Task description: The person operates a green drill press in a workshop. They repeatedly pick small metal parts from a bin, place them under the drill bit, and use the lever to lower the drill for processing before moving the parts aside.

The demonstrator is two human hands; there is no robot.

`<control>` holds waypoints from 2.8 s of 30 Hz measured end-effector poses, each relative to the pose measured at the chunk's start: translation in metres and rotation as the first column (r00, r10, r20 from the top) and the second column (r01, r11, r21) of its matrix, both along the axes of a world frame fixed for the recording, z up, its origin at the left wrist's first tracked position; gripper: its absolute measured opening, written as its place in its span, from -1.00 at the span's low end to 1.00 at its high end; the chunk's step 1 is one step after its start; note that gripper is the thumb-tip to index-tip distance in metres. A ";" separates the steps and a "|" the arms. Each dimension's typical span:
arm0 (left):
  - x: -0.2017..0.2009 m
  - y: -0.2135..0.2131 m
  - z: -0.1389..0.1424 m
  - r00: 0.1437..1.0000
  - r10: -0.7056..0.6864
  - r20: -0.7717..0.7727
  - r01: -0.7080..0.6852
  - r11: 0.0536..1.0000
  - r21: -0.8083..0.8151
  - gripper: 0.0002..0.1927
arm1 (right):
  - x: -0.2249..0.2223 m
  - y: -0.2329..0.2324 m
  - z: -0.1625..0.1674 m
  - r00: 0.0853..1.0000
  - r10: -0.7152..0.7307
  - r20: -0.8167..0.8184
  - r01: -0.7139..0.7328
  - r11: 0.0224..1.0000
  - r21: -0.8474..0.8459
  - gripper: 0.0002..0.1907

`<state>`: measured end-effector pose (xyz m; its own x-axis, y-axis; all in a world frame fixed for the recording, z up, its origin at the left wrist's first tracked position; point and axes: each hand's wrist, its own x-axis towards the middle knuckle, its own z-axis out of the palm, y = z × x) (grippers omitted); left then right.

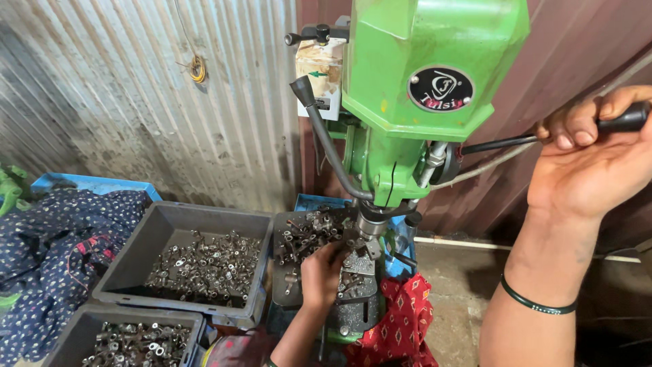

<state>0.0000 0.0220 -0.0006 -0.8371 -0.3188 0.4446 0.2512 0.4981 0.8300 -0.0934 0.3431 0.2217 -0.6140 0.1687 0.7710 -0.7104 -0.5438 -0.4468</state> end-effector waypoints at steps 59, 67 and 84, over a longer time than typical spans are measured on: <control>0.027 -0.007 -0.030 0.976 0.212 -0.048 -0.206 0.833 -0.513 -0.60 | 0.023 -0.051 0.070 0.699 0.715 0.014 -0.579 0.577 -0.576 -0.55; 0.020 -0.009 -0.020 0.976 0.137 -0.167 -0.171 0.962 -0.213 -0.65 | 0.032 -0.056 0.075 0.680 0.734 -0.009 -0.598 0.546 -0.587 -0.60; -0.018 0.010 0.012 0.988 0.086 -0.126 -0.115 0.961 -0.253 -0.75 | 0.042 -0.033 0.018 0.923 0.384 -0.016 -0.373 0.888 -0.269 -0.45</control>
<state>-0.0177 0.0325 0.0115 -0.7465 -0.2605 0.6123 0.2730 0.7193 0.6389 -0.0515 0.3102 0.2400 -0.6988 0.1104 0.7068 -0.4131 -0.8689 -0.2727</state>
